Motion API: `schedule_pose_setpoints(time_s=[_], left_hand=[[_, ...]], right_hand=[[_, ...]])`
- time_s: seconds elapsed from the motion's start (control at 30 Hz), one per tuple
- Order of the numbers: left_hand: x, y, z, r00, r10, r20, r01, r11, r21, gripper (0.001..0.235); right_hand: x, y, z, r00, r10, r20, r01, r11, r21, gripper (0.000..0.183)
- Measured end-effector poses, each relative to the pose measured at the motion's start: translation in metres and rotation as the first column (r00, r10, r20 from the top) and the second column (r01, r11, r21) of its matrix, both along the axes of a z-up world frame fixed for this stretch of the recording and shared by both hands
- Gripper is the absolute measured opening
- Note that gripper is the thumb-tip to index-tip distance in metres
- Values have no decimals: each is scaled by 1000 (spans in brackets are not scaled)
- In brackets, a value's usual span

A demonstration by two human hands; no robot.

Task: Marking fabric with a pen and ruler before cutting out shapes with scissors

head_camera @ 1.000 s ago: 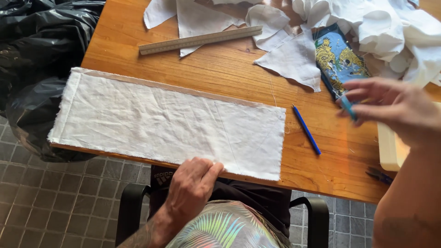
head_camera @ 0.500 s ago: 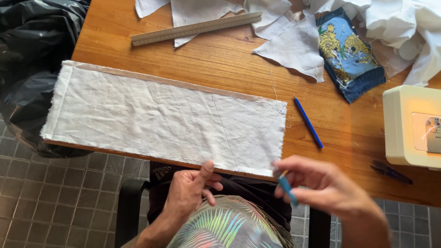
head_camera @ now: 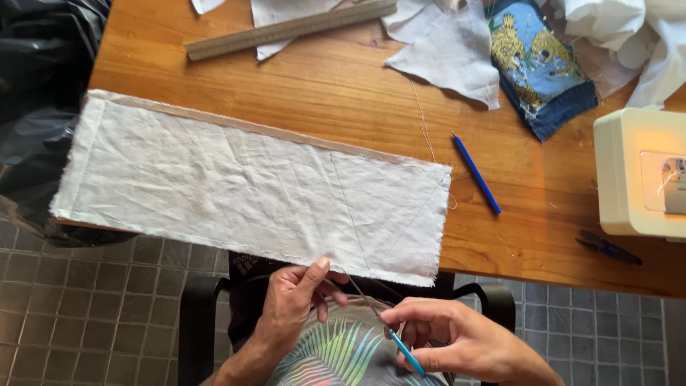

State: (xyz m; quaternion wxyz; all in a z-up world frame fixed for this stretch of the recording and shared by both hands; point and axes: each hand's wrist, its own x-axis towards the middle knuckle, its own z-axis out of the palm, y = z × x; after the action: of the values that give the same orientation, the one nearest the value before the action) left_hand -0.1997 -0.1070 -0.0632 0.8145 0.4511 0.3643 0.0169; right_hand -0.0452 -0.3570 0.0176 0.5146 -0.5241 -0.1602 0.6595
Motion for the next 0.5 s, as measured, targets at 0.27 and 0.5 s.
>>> schedule_pose_setpoints(time_s=[0.27, 0.5], left_hand=[[7, -20, -5, 996, 88, 22, -82, 976, -202, 25], [8, -29, -6, 980, 199, 31, -168, 893, -417, 13]], right_hand=[[-30, -18, -10, 999, -32, 44, 34, 998, -46, 50], [-47, -36, -21, 984, -147, -104, 160, 979, 123, 52]])
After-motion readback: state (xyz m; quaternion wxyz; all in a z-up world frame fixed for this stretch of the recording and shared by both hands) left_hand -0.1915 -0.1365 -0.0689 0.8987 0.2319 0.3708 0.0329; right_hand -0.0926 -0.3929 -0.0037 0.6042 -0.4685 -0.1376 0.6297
